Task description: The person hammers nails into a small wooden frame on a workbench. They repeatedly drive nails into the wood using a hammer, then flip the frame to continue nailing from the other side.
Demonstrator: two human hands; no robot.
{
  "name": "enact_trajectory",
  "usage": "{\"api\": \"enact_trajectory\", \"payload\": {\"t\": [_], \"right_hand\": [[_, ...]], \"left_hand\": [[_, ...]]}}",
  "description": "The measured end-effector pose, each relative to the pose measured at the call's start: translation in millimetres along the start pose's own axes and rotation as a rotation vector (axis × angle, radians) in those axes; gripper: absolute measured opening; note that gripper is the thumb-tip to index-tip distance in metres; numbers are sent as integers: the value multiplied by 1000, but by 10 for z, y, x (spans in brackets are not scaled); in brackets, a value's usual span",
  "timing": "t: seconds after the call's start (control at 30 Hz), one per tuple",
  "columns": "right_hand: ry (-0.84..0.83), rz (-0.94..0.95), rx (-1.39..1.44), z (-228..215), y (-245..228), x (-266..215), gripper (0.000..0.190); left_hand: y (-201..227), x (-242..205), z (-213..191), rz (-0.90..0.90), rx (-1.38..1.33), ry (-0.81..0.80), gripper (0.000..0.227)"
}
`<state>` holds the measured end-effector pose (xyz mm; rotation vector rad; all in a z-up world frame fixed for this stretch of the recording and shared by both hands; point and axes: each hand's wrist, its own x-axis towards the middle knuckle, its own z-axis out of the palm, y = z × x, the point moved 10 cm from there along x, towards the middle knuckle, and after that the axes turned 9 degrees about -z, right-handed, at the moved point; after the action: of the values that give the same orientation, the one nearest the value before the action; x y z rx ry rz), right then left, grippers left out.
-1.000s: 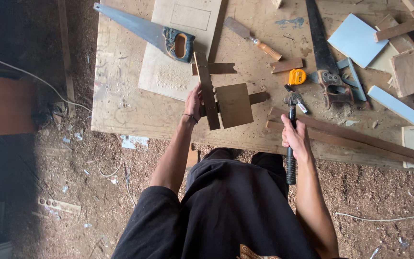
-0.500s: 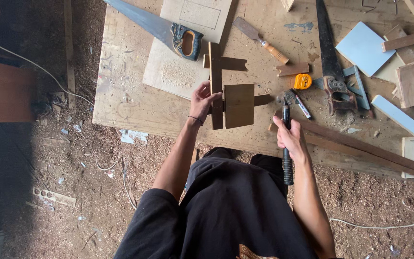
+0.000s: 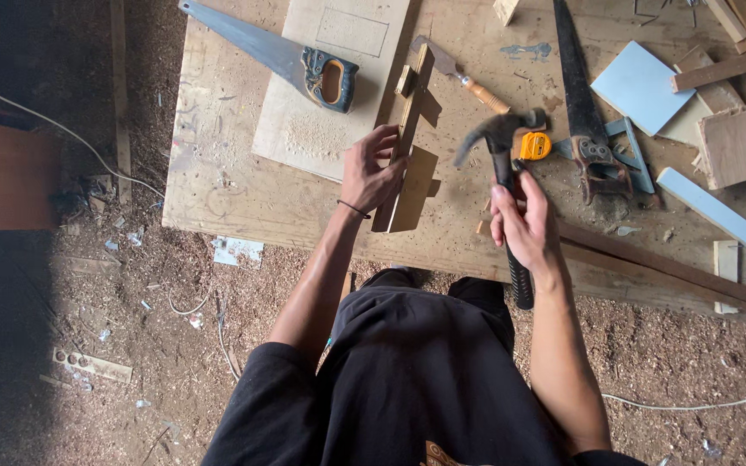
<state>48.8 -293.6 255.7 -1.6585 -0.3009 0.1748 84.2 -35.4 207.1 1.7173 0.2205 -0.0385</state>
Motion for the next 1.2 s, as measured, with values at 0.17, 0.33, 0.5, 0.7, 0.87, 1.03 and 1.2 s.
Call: {"api": "enact_trajectory", "payload": {"t": [0.17,0.33,0.5,0.7,0.87,1.03,1.2], "right_hand": [[83,-32,-44,104,-86,72,17],[51,-98,-57,268,-238,-8,24],[146,-20,-173,226,-412,-150,45],[202,52,-248,68,-528,-239,51],[217,58,-304,-105,-564,-306,51],[215,45,-406,-321,-641,-351,48],[196,67,-445,-485,-637,-431,47]], "left_hand": [[-72,-65,119,7,-6,2,56],[-129,-120,310,-6,73,-52,53],[-3,-266,511,-81,45,-180,63],[200,-346,728,-92,-29,-136,75],[145,-253,982,-40,83,-113,82],[182,-207,1220,124,214,-39,76],[-37,-201,1456,-108,190,-217,75]]}}
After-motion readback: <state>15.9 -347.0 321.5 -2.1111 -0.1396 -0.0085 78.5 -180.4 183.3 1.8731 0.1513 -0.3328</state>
